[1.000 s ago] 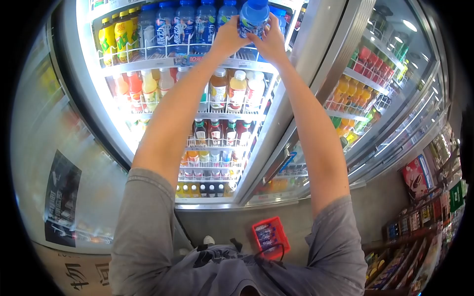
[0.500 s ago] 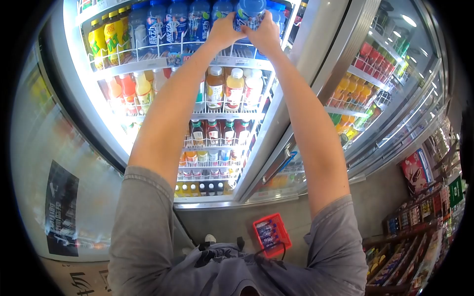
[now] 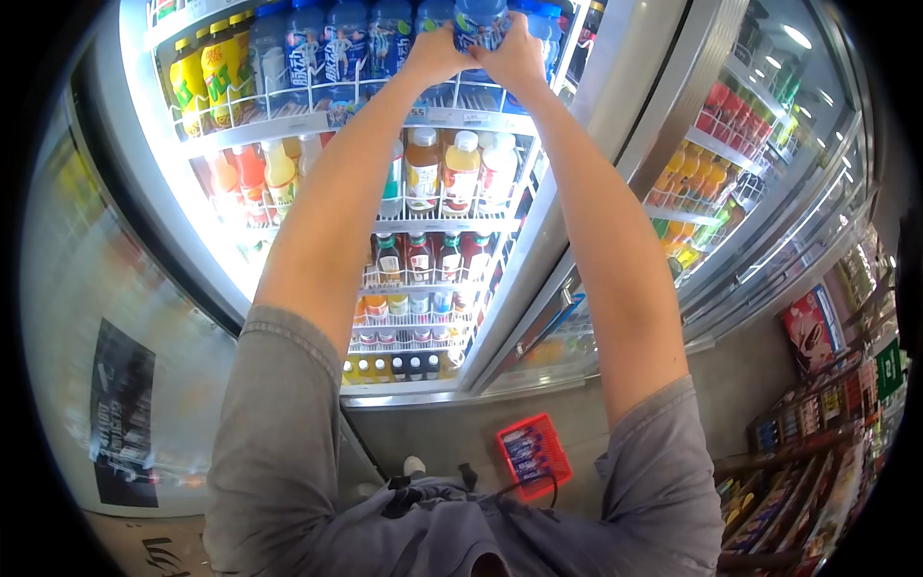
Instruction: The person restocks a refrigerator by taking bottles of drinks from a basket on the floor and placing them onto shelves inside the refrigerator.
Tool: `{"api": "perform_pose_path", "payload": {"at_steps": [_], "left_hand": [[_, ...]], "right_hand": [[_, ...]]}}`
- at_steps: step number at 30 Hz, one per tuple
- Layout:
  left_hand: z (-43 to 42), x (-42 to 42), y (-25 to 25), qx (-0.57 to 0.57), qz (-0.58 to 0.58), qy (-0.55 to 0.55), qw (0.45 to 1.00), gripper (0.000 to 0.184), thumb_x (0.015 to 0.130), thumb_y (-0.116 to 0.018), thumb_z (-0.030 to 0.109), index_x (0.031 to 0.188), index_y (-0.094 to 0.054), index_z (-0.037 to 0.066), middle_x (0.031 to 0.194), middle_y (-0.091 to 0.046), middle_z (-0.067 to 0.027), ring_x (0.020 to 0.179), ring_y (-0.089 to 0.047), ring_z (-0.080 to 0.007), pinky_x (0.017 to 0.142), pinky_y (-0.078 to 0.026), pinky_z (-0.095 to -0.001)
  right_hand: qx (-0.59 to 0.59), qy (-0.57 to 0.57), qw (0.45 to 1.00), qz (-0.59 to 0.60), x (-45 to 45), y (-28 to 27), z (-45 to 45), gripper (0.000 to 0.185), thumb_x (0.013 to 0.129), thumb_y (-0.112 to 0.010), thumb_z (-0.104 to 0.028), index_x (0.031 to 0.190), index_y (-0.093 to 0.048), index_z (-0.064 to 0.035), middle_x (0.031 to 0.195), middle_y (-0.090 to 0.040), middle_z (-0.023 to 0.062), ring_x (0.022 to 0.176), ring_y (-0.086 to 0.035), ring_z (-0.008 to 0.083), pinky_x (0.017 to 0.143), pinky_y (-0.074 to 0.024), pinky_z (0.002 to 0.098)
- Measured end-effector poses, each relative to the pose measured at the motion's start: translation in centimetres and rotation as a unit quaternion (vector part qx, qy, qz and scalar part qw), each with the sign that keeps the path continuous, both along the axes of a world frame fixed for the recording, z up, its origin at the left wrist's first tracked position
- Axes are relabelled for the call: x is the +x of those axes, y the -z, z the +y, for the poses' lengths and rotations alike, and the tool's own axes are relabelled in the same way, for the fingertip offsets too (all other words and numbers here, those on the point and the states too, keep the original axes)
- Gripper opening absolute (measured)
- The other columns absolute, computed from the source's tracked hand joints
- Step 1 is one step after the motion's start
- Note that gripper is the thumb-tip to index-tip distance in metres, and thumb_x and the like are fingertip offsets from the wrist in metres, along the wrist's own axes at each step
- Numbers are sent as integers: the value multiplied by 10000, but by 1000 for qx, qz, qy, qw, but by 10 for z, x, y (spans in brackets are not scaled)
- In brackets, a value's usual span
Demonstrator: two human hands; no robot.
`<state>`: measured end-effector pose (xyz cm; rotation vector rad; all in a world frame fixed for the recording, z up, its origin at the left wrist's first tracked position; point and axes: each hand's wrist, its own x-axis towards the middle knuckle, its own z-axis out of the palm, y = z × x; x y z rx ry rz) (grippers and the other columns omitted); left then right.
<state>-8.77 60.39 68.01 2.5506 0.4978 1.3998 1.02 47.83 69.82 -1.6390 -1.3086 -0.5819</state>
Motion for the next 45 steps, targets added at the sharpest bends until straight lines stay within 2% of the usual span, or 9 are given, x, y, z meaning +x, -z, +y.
{"api": "perform_pose_path", "payload": {"at_steps": [13, 19, 22, 25, 26, 28, 30, 35, 45], "left_hand": [[9, 1, -10, 51, 17, 28, 998, 724, 608, -809, 484, 1126, -642, 6, 1039, -696, -233, 970, -675, -380, 885, -533, -417], [34, 17, -5, 59, 52, 19, 997, 754, 660, -780, 521, 1211, -602, 37, 1068, -695, -220, 979, -677, -366, 886, -526, -410], [32, 14, -8, 76, 80, 9, 994, 766, 659, -775, 524, 1220, -596, 34, 1070, -693, -227, 973, -677, -369, 892, -527, -405], [37, 14, -12, 85, 97, 9, 992, 793, 659, -773, 528, 1226, -587, 5, 1085, -687, -232, 953, -679, -377, 886, -531, -408], [47, 19, -7, 136, 79, 40, 987, 802, 664, -765, 537, 1227, -584, -6, 1094, -682, -235, 950, -681, -378, 882, -534, -407], [46, 20, -9, 186, 55, 75, 978, 812, 670, -756, 546, 1229, -582, -16, 1104, -678, -239, 947, -683, -379, 878, -536, -406], [35, 15, -12, 109, 102, -38, 988, 827, 681, -735, 569, 1233, -578, -27, 1116, -669, -247, 958, -684, -368, 872, -540, -400], [22, 5, -9, 63, 65, 7, 996, 845, 684, -728, 578, 1233, -570, -44, 1068, -680, -250, 967, -685, -365, 864, -545, -397], [24, 11, -14, 66, 107, -32, 992, 901, 684, -708, 620, 1219, -559, -90, 1012, -687, -269, 956, -689, -371, 852, -548, -399]], "right_hand": [[-102, 48, 993, -22, 19, -13, 15, 796, 672, -851, -371, 1212, -446, 51, 1069, -654, 296, 1014, -655, 440, 867, -551, 441], [-92, 54, 990, -92, 41, -11, 28, 875, 631, -852, -442, 1258, -470, 33, 1103, -652, 279, 1027, -652, 425, 888, -539, 432], [-50, 64, 987, -139, 45, -11, 32, 914, 612, -853, -472, 1283, -482, 27, 1115, -653, 266, 1033, -650, 416, 899, -533, 428], [73, -20, 982, -176, 38, -8, 26, 877, 624, -835, -505, 1239, -535, 43, 1076, -673, 236, 1013, -660, 392, 888, -535, 416], [12, -139, 989, -51, 4, -22, -1, 812, 767, -790, -382, 1377, -405, -9, 1300, -586, 226, 1184, -571, 391, 1010, -446, 434], [5, -82, 996, -31, -14, -33, -8, 787, 774, -781, -373, 1360, -418, 7, 1230, -618, 235, 1134, -599, 392, 979, -463, 425], [-4, -24, 1000, -9, -20, -31, -8, 764, 781, -772, -364, 1344, -431, 23, 1160, -650, 243, 1084, -626, 393, 947, -480, 417], [57, -102, 993, 2, -22, -27, -6, 584, 779, -761, -356, 1220, -591, -13, 1104, -685, 200, 1050, -653, 326, 914, -494, 413], [-13, -84, 994, 62, -28, -41, -23, 507, 794, -736, -326, 1192, -637, -28, 1085, -702, 155, 1009, -667, 272, 905, -501, 377]]}}
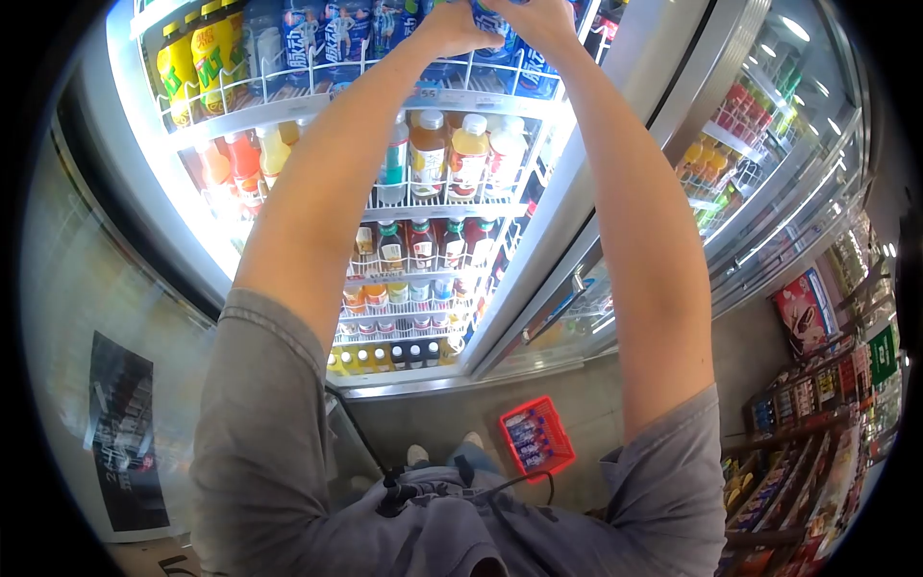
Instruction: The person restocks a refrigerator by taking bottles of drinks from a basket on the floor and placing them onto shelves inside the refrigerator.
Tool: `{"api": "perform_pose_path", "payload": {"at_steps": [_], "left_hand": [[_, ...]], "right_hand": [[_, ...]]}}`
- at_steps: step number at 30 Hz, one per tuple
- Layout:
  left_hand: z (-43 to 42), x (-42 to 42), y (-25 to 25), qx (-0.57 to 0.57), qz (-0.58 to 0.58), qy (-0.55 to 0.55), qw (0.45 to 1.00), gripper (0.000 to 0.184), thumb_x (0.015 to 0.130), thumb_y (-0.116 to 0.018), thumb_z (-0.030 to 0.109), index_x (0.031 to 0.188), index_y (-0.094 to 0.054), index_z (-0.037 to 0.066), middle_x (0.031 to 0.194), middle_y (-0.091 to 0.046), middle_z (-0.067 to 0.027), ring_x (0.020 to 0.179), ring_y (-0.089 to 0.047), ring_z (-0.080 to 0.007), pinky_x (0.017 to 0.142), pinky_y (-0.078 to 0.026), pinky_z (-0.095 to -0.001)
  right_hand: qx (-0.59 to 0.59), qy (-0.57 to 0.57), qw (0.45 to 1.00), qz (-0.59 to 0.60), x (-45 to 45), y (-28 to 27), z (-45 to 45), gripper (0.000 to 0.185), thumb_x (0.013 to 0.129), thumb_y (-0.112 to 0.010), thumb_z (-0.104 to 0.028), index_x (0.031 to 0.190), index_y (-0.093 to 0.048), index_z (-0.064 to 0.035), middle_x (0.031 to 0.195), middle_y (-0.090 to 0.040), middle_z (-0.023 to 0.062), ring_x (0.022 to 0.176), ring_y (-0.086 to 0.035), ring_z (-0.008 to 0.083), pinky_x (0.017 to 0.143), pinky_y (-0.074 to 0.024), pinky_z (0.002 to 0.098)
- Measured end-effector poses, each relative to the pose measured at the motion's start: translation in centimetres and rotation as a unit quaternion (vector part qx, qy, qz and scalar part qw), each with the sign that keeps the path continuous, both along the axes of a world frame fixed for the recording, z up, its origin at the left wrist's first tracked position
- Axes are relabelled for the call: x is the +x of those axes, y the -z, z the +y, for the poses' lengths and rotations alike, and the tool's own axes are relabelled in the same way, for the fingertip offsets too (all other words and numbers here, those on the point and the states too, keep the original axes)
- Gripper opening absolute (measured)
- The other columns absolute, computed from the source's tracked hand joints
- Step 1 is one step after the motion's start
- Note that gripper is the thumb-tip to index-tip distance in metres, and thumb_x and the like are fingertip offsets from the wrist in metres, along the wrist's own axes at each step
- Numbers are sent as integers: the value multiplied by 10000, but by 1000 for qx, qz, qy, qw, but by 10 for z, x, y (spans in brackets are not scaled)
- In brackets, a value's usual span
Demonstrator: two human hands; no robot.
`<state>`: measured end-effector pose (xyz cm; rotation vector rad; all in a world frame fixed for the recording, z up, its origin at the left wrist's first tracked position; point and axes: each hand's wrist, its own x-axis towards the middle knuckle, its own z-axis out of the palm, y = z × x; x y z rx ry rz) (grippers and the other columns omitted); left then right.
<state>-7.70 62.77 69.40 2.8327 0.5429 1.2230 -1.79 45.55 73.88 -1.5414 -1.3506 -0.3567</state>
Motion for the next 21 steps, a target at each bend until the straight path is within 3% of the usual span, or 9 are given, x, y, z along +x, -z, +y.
{"api": "perform_pose_path", "payload": {"at_steps": [3, 6, 8, 11, 14, 16, 18, 20, 21], "left_hand": [[-5, 4, 4, 29, -25, 13, 999, 889, 682, -712, 618, 1215, -567, -79, 1005, -686, -273, 940, -687, -382, 848, -543, -415], [-17, 3, 10, 44, 9, 41, 998, 895, 673, -723, 641, 1189, -584, -77, 997, -685, -274, 918, -685, -389, 833, -536, -428], [-17, -15, 8, 5, 83, 61, 995, 922, 659, -733, 675, 1164, -595, -84, 981, -686, -268, 909, -687, -385, 823, -532, -421], [-16, -16, 7, -16, 75, 63, 995, 904, 652, -744, 692, 1113, -622, -76, 915, -691, -224, 852, -682, -350, 758, -523, -392], [-15, -11, 14, -43, 50, 78, 995, 840, 655, -768, 661, 1079, -643, -54, 877, -679, -160, 816, -656, -289, 717, -493, -352], [-15, -11, 15, -112, 40, 64, 991, 812, 657, -782, 635, 1089, -644, -38, 890, -674, -136, 823, -645, -264, 733, -481, -342], [-18, -10, 22, -119, -3, 53, 992, 768, 658, -792, 605, 1081, -651, -21, 908, -683, -134, 838, -652, -263, 745, -485, -345], [-21, -7, 27, -106, -72, 51, 990, 725, 659, -802, 565, 1067, -657, -16, 934, -692, -137, 863, -662, -267, 757, -492, -349], [-24, -6, 27, -111, -87, 46, 989, 653, 667, -791, 524, 1022, -669, -10, 948, -698, -149, 875, -673, -293, 758, -502, -369]], "right_hand": [[35, -104, 994, -27, 25, 7, 13, 480, 818, -712, -317, 1200, -638, -36, 1083, -708, 139, 999, -671, 276, 910, -498, 371], [-49, 70, 996, -3, 36, 25, -2, 789, 680, -786, -554, 1092, -611, 95, 959, -702, 226, 913, -692, 361, 819, -552, 404], [-4, 129, 991, -20, 33, 41, 24, 772, 700, -727, -626, 1035, -642, 64, 933, -706, 212, 918, -693, 335, 824, -529, 405], [-8, 80, 997, -17, 40, 34, 21, 763, 695, -733, -627, 1004, -653, 66, 887, -710, 197, 892, -698, 316, 799, -531, 394], [-39, 68, 997, -16, 41, 30, 16, 760, 701, -762, -534, 1055, -609, 120, 929, -689, 272, 895, -695, 366, 797, -557, 405], [-58, 66, 996, -6, 42, 27, 21, 796, 681, -785, -523, 1113, -586, 114, 924, -692, 260, 880, -699, 354, 790, -558, 398], [29, 58, 998, -5, 37, 37, 26, 817, 666, -826, -477, 1173, -548, 100, 911, -694, 249, 861, -703, 341, 764, -562, 401], [46, 65, 997, 20, 38, 42, 29, 867, 676, -816, -544, 1228, -524, 57, 872, -690, 165, 821, -695, 261, 757, -546, 349], [75, 68, 995, -15, 33, 43, 29, 762, 718, -838, -406, 1191, -510, 94, 847, -698, 221, 788, -714, 328, 684, -576, 377]]}}
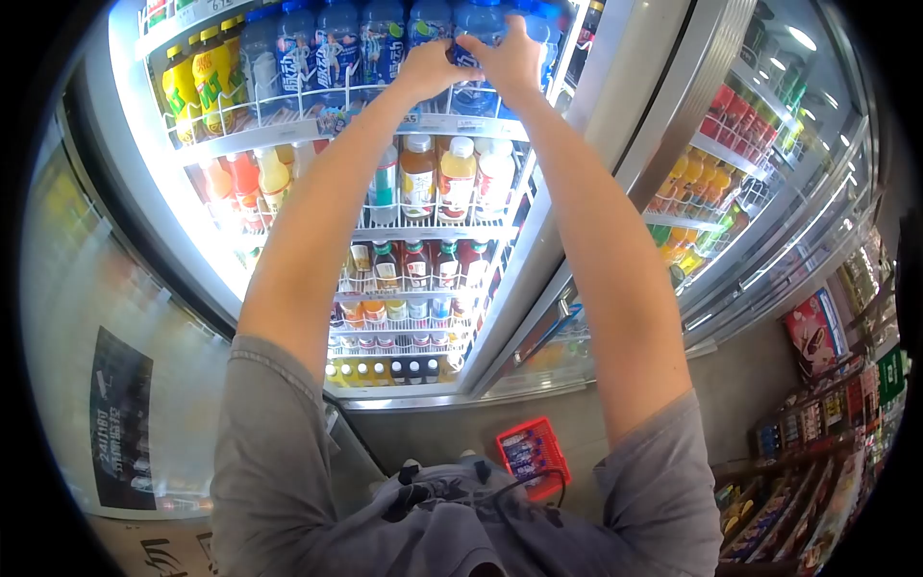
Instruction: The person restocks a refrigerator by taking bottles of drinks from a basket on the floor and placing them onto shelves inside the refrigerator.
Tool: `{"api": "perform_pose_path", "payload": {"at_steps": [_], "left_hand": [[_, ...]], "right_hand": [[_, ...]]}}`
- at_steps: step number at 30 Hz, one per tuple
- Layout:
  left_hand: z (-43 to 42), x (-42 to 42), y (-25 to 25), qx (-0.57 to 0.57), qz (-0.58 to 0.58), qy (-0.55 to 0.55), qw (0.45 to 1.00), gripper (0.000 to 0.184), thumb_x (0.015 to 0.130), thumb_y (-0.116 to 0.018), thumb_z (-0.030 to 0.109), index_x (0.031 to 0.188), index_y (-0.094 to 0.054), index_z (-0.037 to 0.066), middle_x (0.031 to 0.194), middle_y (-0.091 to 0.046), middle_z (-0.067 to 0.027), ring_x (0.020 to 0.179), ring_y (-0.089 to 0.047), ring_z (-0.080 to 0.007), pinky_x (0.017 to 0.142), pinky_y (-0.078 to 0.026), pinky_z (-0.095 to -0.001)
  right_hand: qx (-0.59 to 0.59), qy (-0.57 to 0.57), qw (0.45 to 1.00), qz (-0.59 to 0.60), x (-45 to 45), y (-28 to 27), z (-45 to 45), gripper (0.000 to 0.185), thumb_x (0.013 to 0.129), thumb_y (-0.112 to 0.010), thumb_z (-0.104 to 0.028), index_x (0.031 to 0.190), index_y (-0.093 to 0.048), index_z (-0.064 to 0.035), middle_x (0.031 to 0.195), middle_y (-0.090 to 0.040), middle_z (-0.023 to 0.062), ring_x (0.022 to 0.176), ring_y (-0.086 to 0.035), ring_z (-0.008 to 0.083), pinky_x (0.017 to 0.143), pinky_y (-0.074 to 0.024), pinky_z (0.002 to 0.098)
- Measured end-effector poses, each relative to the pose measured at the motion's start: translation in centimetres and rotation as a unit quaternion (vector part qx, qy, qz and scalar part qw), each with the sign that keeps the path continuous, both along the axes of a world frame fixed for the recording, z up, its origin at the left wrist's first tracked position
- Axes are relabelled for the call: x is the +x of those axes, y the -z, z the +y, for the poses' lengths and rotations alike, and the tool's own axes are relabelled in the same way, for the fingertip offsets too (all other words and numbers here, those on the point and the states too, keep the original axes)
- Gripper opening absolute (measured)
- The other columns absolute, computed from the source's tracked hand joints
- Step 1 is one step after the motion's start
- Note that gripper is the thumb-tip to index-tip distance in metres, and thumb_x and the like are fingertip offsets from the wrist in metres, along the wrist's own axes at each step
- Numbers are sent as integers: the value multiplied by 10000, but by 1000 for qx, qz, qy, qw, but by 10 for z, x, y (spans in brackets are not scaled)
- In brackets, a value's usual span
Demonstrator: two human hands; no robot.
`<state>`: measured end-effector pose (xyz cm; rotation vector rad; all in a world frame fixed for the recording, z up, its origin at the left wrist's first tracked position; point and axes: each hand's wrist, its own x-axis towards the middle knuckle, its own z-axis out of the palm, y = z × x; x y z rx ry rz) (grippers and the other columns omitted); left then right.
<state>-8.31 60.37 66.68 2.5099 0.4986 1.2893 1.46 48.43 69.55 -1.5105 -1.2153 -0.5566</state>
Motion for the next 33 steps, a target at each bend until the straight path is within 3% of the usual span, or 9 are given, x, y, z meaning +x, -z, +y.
{"api": "perform_pose_path", "payload": {"at_steps": [3, 7, 13, 17, 19, 20, 27, 31, 33], "left_hand": [[-5, 4, 0, 10, 14, -75, 997, 598, 681, -765, 498, 996, -674, -3, 929, -702, -154, 872, -679, -315, 753, -510, -386], [1, 10, 3, 37, 5, -104, 994, 496, 699, -732, 468, 930, -701, 30, 886, -705, -169, 860, -681, -346, 751, -520, -416], [7, 19, 3, 45, -9, -113, 993, 358, 756, -683, 390, 867, -718, 51, 825, -707, -169, 812, -680, -368, 741, -527, -445], [-4, 15, 7, 9, 3, -129, 992, 437, 758, -697, 429, 974, -707, 50, 913, -707, -186, 876, -677, -369, 774, -526, -445], [-16, 6, 1, 3, 8, -136, 991, 505, 758, -706, 457, 1051, -702, 46, 974, -711, -185, 920, -678, -361, 801, -527, -436], [-21, -2, -1, 5, 14, -117, 993, 542, 770, -708, 468, 1091, -683, 32, 1034, -705, -174, 968, -676, -335, 825, -532, -429], [-22, -25, 18, 6, -44, -33, 998, 564, 824, -708, 398, 1246, -620, 34, 1145, -683, -162, 1048, -654, -320, 918, -505, -399], [-44, -42, 42, 34, -123, 25, 991, 459, 844, -696, 319, 1222, -632, 66, 1179, -665, -143, 1097, -620, -321, 953, -476, -411], [-61, -50, 56, 105, -172, -13, 979, 392, 854, -687, 248, 1194, -638, 58, 1164, -666, -159, 1097, -622, -319, 957, -469, -398]], "right_hand": [[-79, 65, 995, -22, -8, -8, 2, 711, 759, -814, -387, 1152, -507, 119, 837, -699, 221, 768, -716, 339, 675, -583, 374], [-79, 153, 980, -103, -11, -5, 14, 595, 801, -790, -322, 1071, -511, 131, 793, -691, 234, 748, -714, 355, 667, -588, 392], [-77, 107, 991, -30, -10, 10, 20, 516, 826, -753, -229, 1146, -494, 83, 883, -674, 288, 860, -676, 434, 754, -559, 449], [-46, 100, 994, 14, -9, 18, 20, 431, 802, -748, -195, 1070, -543, 73, 864, -675, 262, 856, -677, 403, 738, -542, 456], [3, 57, 998, -40, 1, 19, 13, 411, 785, -712, -102, 1109, -574, 110, 895, -685, 258, 850, -683, 422, 780, -549, 432], [26, 9, 1000, 13, 4, 21, 11, 434, 763, -679, -81, 1151, -599, 97, 893, -675, 274, 871, -666, 442, 806, -520, 454], [101, -7, 995, 18, -48, 54, -27, 460, 789, -687, -119, 1183, -598, 100, 864, -678, 263, 823, -699, 352, 727, -539, 404], [121, -69, 987, 84, -71, 90, -54, 473, 826, -668, -111, 1254, -570, 67, 1036, -683, 256, 958, -701, 300, 836, -545, 347], [68, -89, 982, 151, -85, 106, -82, 478, 856, -633, -116, 1304, -554, 29, 1190, -654, 230, 1093, -663, 294, 939, -518, 348]]}}
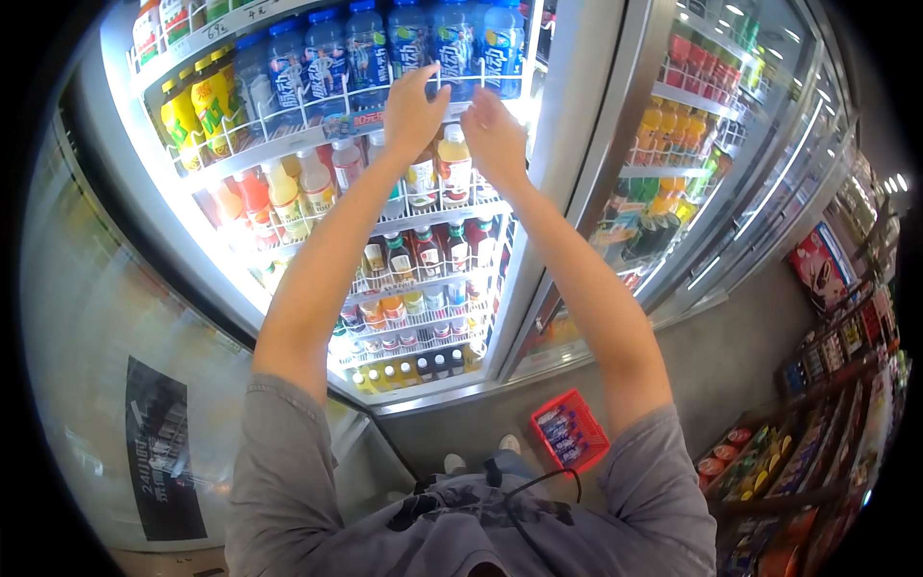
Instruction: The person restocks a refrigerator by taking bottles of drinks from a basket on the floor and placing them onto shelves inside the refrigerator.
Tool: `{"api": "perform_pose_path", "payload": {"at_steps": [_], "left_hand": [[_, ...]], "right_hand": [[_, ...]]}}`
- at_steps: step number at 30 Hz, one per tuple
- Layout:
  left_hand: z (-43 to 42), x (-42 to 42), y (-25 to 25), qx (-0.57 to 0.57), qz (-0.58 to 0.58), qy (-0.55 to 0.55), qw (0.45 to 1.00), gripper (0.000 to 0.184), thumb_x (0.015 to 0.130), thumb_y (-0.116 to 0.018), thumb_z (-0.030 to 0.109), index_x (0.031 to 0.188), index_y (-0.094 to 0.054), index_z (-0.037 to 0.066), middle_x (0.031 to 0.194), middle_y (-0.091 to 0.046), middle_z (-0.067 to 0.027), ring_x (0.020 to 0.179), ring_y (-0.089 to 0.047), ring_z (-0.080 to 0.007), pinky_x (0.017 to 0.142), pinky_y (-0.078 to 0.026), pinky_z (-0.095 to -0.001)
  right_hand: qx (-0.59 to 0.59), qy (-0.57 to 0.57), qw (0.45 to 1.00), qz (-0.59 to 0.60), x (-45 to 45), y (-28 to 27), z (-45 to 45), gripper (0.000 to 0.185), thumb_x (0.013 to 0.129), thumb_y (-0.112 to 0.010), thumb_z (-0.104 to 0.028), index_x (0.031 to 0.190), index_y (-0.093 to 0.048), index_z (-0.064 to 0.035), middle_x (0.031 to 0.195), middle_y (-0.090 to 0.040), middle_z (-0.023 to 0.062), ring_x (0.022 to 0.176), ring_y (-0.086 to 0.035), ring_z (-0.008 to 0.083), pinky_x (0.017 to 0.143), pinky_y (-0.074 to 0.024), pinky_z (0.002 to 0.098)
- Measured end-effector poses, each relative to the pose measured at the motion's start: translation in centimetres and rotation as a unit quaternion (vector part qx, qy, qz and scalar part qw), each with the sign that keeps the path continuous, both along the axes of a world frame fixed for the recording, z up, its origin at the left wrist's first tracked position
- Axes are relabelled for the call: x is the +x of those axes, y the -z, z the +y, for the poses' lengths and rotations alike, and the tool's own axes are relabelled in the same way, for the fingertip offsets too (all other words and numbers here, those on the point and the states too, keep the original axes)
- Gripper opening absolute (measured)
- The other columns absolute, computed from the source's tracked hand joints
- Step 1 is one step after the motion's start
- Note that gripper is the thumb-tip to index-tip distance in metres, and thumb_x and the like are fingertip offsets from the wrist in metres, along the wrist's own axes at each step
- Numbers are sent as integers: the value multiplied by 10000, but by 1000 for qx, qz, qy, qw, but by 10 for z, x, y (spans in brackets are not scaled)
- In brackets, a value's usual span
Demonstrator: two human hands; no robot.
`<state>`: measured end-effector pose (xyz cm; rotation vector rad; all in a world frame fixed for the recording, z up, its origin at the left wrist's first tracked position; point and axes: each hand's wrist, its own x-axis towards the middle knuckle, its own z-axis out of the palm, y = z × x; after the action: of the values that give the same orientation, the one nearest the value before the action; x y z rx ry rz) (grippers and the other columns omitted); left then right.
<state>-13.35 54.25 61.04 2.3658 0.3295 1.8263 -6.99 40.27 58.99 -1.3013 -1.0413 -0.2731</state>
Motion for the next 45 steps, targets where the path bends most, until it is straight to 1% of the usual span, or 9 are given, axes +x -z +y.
{"api": "perform_pose_path", "payload": {"at_steps": [5, 9, 11, 16, 22, 25, 31, 37, 45], "left_hand": [[-50, -26, 39, -26, 19, 98, 995, 349, 876, -622, 212, 1203, -636, 89, 1184, -646, -120, 1114, -581, -326, 974, -443, -418], [-109, -34, 63, -98, -1, 184, 978, 348, 883, -641, 207, 1204, -634, 72, 1138, -673, -123, 1037, -634, -284, 912, -487, -394], [-150, -37, 71, -192, 7, 265, 945, 348, 898, -652, 209, 1212, -628, 60, 1133, -684, -116, 986, -659, -235, 876, -510, -365], [-244, -27, 98, -231, 66, 385, 891, 379, 926, -647, 173, 1272, -588, 30, 1135, -681, -117, 1003, -657, -184, 885, -507, -310], [-377, -23, 161, -295, 137, 569, 755, 388, 937, -641, 121, 1309, -561, 44, 1223, -631, -88, 1022, -611, -140, 889, -489, -269], [-437, -32, 203, -359, 175, 591, 701, 393, 933, -645, 114, 1309, -557, 41, 1221, -632, -94, 1023, -611, -135, 900, -483, -264], [-489, -43, 298, -434, 274, 579, 634, 429, 935, -641, 130, 1336, -527, 27, 1261, -610, -127, 1058, -608, -157, 940, -468, -298], [-471, -51, 418, -509, 332, 522, 598, 431, 966, -602, 174, 1362, -499, 39, 1268, -598, -111, 1021, -605, -132, 862, -472, -270], [-433, -72, 503, -561, 421, 416, 579, 454, 950, -614, 201, 1367, -502, 59, 1247, -605, -107, 1004, -597, -135, 819, -466, -271]], "right_hand": [[23, -37, 995, 88, -20, 38, -63, 457, 900, -623, -109, 1322, -536, 43, 1214, -645, 227, 1139, -641, 259, 933, -522, 327], [62, -31, 992, 107, -30, 45, -141, 515, 898, -666, -81, 1354, -482, 70, 1285, -594, 236, 1171, -614, 244, 958, -516, 314], [84, -3, 991, 105, -25, 56, -175, 520, 896, -674, -85, 1353, -483, 71, 1282, -594, 238, 1169, -615, 244, 960, -515, 314], [85, 53, 982, 158, -26, 102, -285, 525, 916, -677, -118, 1379, -479, 33, 1304, -580, 219, 1178, -603, 226, 998, -481, 298], [40, 217, 962, 161, -75, 155, -440, 503, 912, -682, -176, 1349, -521, 12, 1270, -631, 146, 1132, -628, 195, 921, -510, 295], [1, 291, 939, 182, -107, 181, -504, 486, 871, -707, -204, 1297, -577, -8, 1192, -670, 164, 1062, -667, 188, 869, -549, 311], [-117, 369, 884, 264, -138, 253, -587, 478, 894, -668, -262, 1310, -579, -45, 1160, -698, 130, 1103, -658, 210, 940, -499, 338], [-189, 362, 824, 393, -150, 334, -615, 489, 910, -656, -296, 1320, -573, -43, 1148, -702, 125, 1078, -666, 215, 926, -507, 338], [-145, 331, 800, 480, -119, 440, -590, 451, 927, -662, -256, 1298, -583, -14, 1078, -717, 125, 999, -673, 158, 884, -516, 295]]}}
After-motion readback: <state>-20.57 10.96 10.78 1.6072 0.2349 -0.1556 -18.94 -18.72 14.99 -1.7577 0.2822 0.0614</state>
